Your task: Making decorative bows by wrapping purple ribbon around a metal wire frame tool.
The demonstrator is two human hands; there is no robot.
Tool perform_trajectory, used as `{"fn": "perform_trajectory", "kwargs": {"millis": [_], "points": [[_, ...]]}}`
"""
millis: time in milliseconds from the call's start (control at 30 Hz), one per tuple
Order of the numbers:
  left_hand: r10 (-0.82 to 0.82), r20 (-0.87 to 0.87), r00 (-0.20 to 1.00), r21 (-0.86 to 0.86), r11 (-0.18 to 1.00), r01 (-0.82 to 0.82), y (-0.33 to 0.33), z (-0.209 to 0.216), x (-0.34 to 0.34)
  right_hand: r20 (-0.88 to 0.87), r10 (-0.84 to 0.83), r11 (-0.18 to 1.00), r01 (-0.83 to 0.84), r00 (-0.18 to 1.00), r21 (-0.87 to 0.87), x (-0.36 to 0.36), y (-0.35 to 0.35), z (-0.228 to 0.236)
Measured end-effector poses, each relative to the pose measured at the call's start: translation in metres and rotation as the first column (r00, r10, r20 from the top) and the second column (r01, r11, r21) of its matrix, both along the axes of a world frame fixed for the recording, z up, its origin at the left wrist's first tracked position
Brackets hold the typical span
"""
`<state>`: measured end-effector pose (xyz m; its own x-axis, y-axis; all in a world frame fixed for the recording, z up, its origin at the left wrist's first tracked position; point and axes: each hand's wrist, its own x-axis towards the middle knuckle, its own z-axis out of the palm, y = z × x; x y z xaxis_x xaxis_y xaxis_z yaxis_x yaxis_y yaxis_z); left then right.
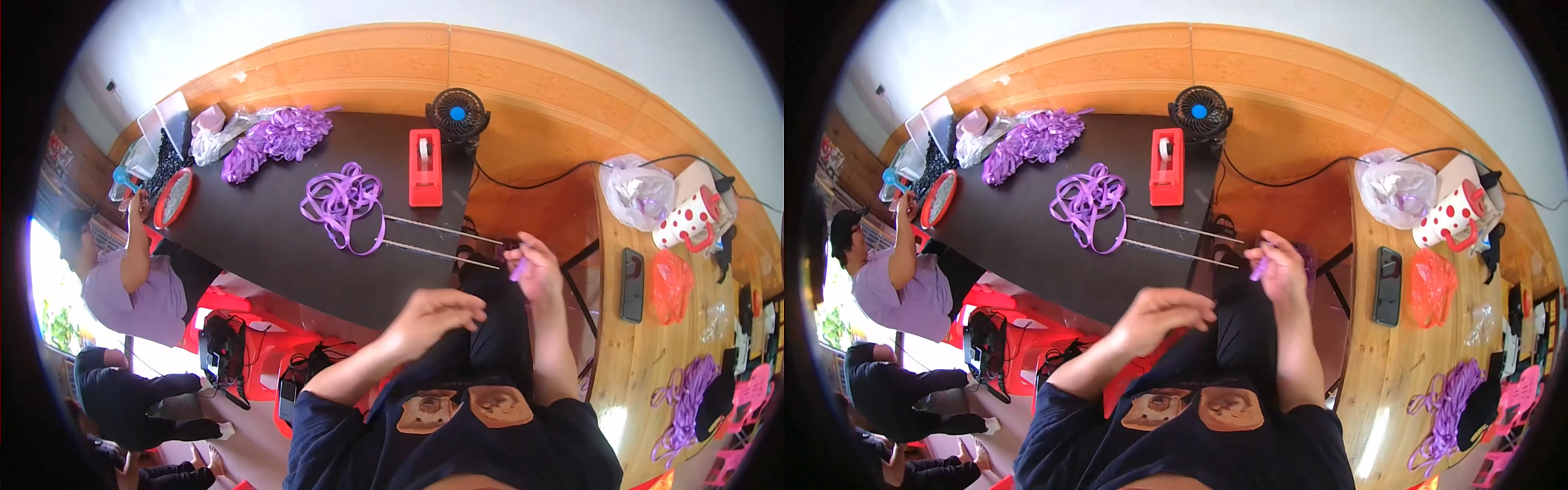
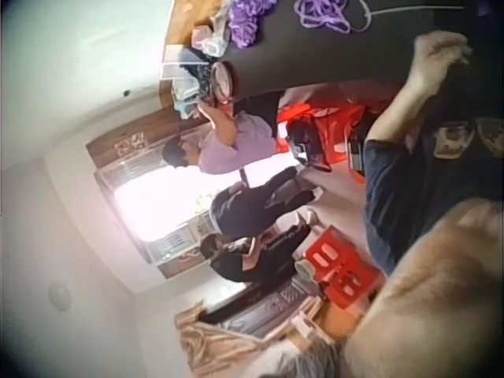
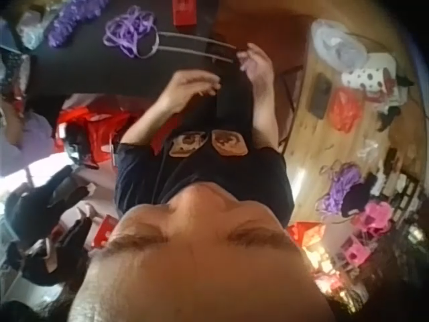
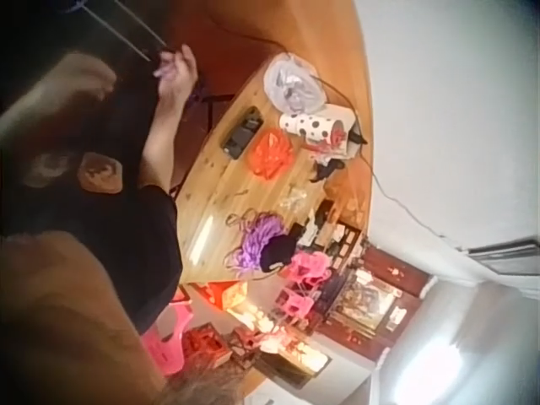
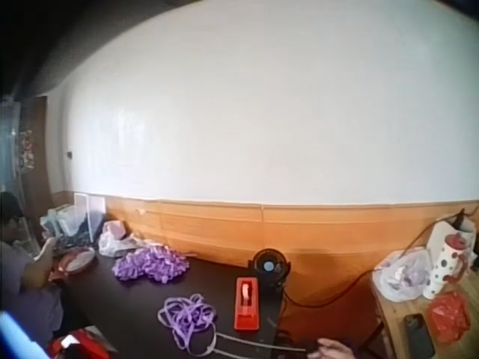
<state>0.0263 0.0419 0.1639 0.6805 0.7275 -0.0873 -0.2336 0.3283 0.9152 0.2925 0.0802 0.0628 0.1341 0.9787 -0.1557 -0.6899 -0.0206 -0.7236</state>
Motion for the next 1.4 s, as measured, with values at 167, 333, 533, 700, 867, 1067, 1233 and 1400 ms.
{"fn": "perform_trajectory", "kwargs": {"millis": [167,333,533,700,867,1067,1233,1400], "points": [[0.664,-0.27,0.698,0.759,0.593,-0.269,0.077,0.022,-0.053,0.544,-0.138,0.957,0.253,0.828,-0.142,0.094,0.011,-0.081],[0.849,-0.497,0.177,0.827,0.402,0.394,0.093,0.004,-0.074,0.966,-0.221,0.895,0.422,0.132,0.147,0.106,0.0,-0.115],[0.742,-0.242,0.625,0.937,0.346,-0.048,0.093,0.029,-0.081,0.785,-0.54,0.796,-0.12,0.304,0.594,-0.059,-0.035,0.092],[0.237,-0.363,0.901,0.763,0.631,0.141,0.068,0.084,-0.05,0.73,0.032,0.787,-0.467,0.683,0.403,-0.13,-0.011,0.149],[-0.08,-0.552,0.83,0.453,0.807,0.38,0.09,0.085,-0.085,0.839,-0.258,0.821,-0.35,0.478,0.452,-0.11,-0.008,0.137],[-0.147,-0.364,0.92,0.339,0.899,0.277,0.12,0.044,-0.128,0.667,-0.487,0.861,0.182,0.564,0.475,-0.068,-0.026,0.133],[-0.227,-0.132,0.965,0.432,0.863,0.262,0.103,0.041,-0.088,0.595,-0.572,0.819,0.35,0.565,0.455,-0.032,-0.048,0.102],[-0.128,0.105,0.986,0.112,0.987,0.116,0.072,0.035,-0.038,0.655,-0.49,0.86,0.442,0.575,0.256,0.008,-0.058,0.061]]}}
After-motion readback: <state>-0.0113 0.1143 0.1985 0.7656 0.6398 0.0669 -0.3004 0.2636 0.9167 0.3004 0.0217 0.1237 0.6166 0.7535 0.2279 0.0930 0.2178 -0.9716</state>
